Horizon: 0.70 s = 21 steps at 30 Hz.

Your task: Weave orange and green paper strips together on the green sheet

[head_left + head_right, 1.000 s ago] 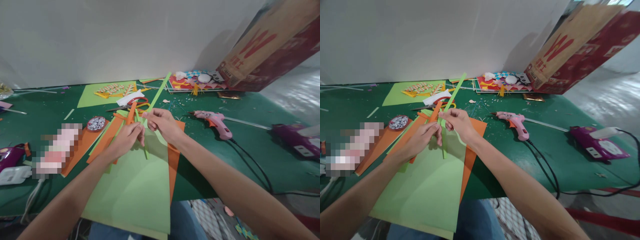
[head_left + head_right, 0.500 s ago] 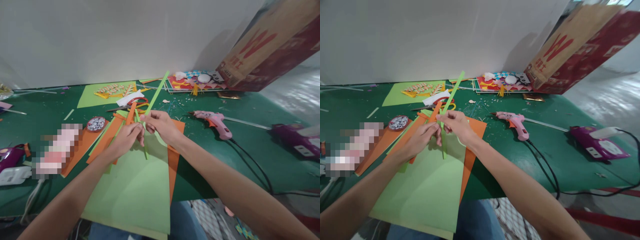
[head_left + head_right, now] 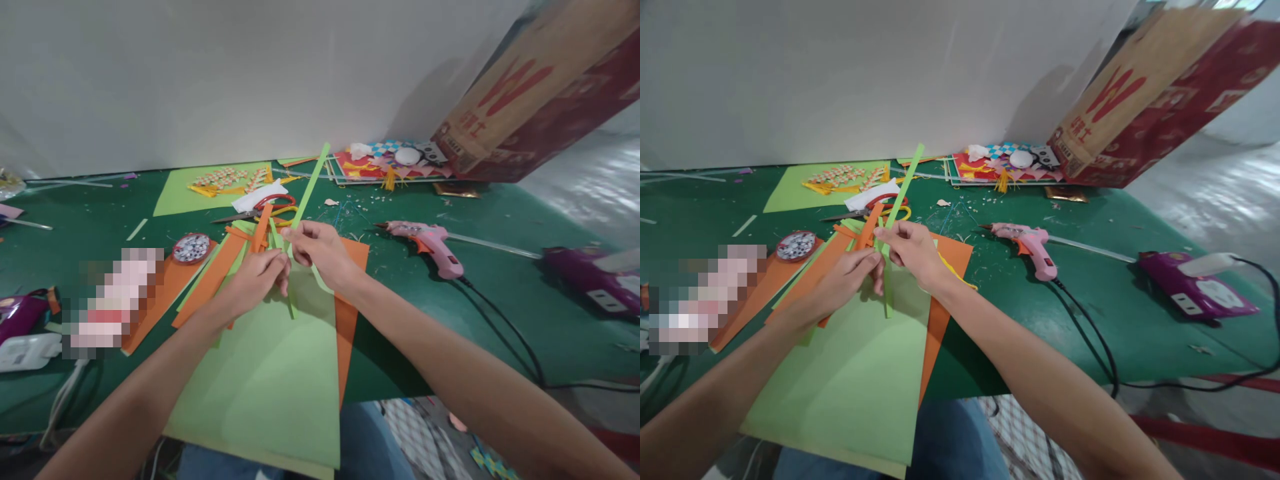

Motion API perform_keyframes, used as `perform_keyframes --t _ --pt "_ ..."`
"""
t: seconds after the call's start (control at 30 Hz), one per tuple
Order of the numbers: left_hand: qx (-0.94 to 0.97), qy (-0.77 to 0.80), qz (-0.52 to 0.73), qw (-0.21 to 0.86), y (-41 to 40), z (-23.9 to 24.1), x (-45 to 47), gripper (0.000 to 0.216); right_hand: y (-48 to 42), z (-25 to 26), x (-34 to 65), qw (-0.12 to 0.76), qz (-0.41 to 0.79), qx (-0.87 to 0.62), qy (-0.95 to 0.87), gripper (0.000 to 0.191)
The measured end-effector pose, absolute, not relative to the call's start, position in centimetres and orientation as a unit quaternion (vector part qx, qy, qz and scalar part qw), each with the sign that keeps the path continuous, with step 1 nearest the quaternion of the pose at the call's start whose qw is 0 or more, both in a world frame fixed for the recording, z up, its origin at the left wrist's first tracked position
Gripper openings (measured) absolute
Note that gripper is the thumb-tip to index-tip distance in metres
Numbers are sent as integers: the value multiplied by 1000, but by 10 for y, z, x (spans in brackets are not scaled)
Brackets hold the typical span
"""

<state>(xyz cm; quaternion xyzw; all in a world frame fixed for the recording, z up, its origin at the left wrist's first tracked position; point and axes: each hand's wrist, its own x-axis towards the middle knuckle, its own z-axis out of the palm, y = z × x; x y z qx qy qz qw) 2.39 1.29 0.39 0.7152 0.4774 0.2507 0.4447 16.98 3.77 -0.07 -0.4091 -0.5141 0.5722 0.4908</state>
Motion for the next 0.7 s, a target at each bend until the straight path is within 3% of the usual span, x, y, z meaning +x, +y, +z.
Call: perform_keyframes --t 0.7 --pt "734 481 249 409 16 -2 23 29 38 -3 170 503 560 -423 -504 44"
